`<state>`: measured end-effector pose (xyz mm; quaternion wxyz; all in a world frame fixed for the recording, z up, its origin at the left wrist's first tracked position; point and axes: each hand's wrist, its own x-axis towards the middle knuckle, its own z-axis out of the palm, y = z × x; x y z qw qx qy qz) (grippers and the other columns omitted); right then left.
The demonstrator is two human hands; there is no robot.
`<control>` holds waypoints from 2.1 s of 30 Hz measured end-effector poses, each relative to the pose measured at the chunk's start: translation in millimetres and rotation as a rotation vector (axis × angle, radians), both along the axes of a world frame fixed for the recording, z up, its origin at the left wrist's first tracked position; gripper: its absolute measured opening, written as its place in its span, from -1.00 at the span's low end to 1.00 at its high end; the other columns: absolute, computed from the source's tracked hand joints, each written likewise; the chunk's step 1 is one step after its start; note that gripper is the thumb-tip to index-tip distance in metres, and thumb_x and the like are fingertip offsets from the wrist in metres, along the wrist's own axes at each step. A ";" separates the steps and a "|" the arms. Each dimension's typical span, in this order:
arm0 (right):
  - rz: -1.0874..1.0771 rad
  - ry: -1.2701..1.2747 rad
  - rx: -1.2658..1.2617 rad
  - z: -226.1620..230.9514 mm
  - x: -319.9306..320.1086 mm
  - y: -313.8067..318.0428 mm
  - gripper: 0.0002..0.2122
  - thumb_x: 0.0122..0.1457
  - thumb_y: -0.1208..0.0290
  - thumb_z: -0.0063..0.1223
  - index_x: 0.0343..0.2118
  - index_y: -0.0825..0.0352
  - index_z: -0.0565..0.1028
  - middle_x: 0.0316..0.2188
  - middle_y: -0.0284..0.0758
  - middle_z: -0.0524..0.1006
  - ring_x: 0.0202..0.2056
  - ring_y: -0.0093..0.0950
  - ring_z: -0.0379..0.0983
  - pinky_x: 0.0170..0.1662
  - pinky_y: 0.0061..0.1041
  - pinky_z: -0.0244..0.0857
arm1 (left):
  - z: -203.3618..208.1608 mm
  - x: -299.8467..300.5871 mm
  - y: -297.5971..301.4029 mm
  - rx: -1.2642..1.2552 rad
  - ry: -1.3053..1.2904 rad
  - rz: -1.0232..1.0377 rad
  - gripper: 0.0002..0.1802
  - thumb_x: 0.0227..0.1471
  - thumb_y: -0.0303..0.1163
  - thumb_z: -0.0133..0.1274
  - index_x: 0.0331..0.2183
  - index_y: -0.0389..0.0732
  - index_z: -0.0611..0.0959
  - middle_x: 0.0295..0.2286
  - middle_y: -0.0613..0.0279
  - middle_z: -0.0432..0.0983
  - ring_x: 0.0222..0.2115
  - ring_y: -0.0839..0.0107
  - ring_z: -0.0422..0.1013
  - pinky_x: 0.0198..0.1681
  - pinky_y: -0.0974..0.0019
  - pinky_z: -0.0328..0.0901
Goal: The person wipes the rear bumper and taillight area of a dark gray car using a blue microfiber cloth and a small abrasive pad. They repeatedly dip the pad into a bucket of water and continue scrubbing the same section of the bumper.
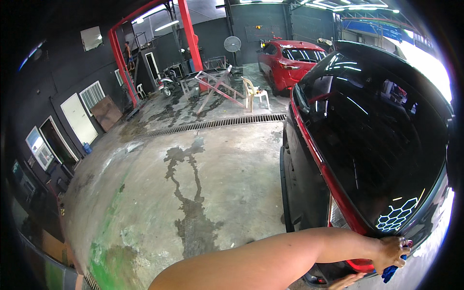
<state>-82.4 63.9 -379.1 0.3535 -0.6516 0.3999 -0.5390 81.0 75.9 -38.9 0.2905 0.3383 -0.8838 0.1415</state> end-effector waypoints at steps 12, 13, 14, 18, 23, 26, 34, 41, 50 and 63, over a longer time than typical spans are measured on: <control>0.034 0.025 0.013 9.0 -5.0 -48.7 -0.14 0.55 -0.23 -0.32 0.57 0.48 -0.05 0.62 0.04 -0.14 0.62 -0.10 -0.29 0.62 -0.14 -0.35 | 0.3 2.5 4.0 -0.034 -0.031 0.038 -0.27 -0.31 0.19 0.40 -0.04 0.11 0.74 0.07 -0.06 0.46 0.12 -0.11 0.41 0.16 -0.14 0.27; 0.043 0.032 0.021 5.4 -4.1 -48.8 -0.14 0.55 -0.23 -0.32 0.57 0.48 -0.05 0.62 0.04 -0.14 0.62 -0.10 -0.29 0.62 -0.14 -0.35 | -8.5 3.1 2.9 -0.036 -0.024 0.049 -0.26 -0.31 0.19 0.41 -0.03 0.11 0.74 0.07 -0.06 0.46 0.12 -0.12 0.41 0.16 -0.14 0.27; 0.032 0.032 0.004 11.6 -5.1 -56.3 -0.14 0.54 -0.23 -0.31 0.57 0.48 -0.04 0.62 0.04 -0.14 0.62 -0.09 -0.29 0.62 -0.14 -0.35 | -3.9 1.3 -2.3 -0.067 -0.031 0.047 -0.25 -0.31 0.19 0.41 -0.03 0.11 0.73 0.07 -0.06 0.46 0.12 -0.12 0.41 0.16 -0.13 0.27; -0.014 0.061 -0.009 15.2 -22.3 -64.7 -0.13 0.54 -0.24 -0.30 0.57 0.48 -0.03 0.62 0.04 -0.13 0.62 -0.09 -0.29 0.62 -0.15 -0.34 | 6.7 -7.9 -5.4 0.045 -0.028 -0.001 -0.27 -0.30 0.18 0.41 -0.04 0.09 0.74 0.07 -0.08 0.48 0.15 -0.15 0.40 0.17 -0.17 0.28; -0.033 0.108 0.027 18.3 -24.9 -49.8 -0.13 0.54 -0.24 -0.29 0.57 0.49 -0.02 0.62 0.04 -0.12 0.62 -0.09 -0.29 0.62 -0.16 -0.34 | -0.3 -1.6 0.1 0.007 -0.026 0.023 -0.29 -0.28 0.17 0.41 -0.06 0.09 0.75 0.06 -0.05 0.48 0.13 -0.10 0.42 0.18 -0.13 0.28; -0.035 0.117 0.026 26.5 -22.2 -58.8 -0.13 0.53 -0.24 -0.28 0.57 0.49 -0.02 0.62 0.04 -0.11 0.62 -0.09 -0.29 0.62 -0.16 -0.34 | 5.7 2.0 -1.2 0.008 -0.060 0.042 -0.29 -0.28 0.18 0.41 -0.05 0.09 0.74 0.06 -0.05 0.48 0.12 -0.10 0.44 0.16 -0.12 0.29; -0.095 0.188 0.030 21.4 -49.5 -48.3 -0.12 0.52 -0.25 -0.26 0.56 0.49 0.00 0.61 0.04 -0.09 0.62 -0.09 -0.28 0.62 -0.18 -0.34 | -0.9 -1.7 6.3 0.088 -0.040 0.009 -0.25 -0.27 0.19 0.40 0.01 0.12 0.72 0.13 -0.11 0.46 0.18 -0.21 0.40 0.22 -0.24 0.26; -0.177 0.129 -0.017 3.1 -96.2 -55.5 -0.12 0.52 -0.25 -0.24 0.56 0.49 0.02 0.61 0.05 -0.08 0.62 -0.08 -0.28 0.62 -0.19 -0.33 | 11.9 -16.8 11.3 0.190 -0.026 0.003 -0.11 -0.50 -0.04 0.56 0.02 0.04 0.72 0.15 -0.05 0.49 0.16 -0.16 0.44 0.18 -0.19 0.37; -0.146 0.073 0.300 94.4 48.6 7.4 -0.34 0.63 -0.04 -0.57 0.61 0.29 -0.05 0.64 -0.01 -0.20 0.63 -0.03 -0.42 0.59 0.12 -0.40 | 29.9 1.2 7.8 0.172 -0.142 0.084 -0.37 -0.33 -0.35 0.57 -0.15 -0.04 0.63 0.05 0.08 0.49 0.07 -0.09 0.48 0.11 -0.13 0.44; -0.481 0.033 0.557 55.7 -52.4 -101.6 -0.33 0.60 -0.10 -0.48 0.59 0.24 0.07 0.61 0.01 -0.05 0.61 0.05 -0.25 0.57 0.21 -0.29 | 31.3 -43.0 -3.2 0.151 -0.128 -0.008 -0.38 -0.31 -0.34 0.54 -0.15 -0.04 0.58 0.09 0.03 0.46 0.09 -0.12 0.44 0.16 -0.16 0.36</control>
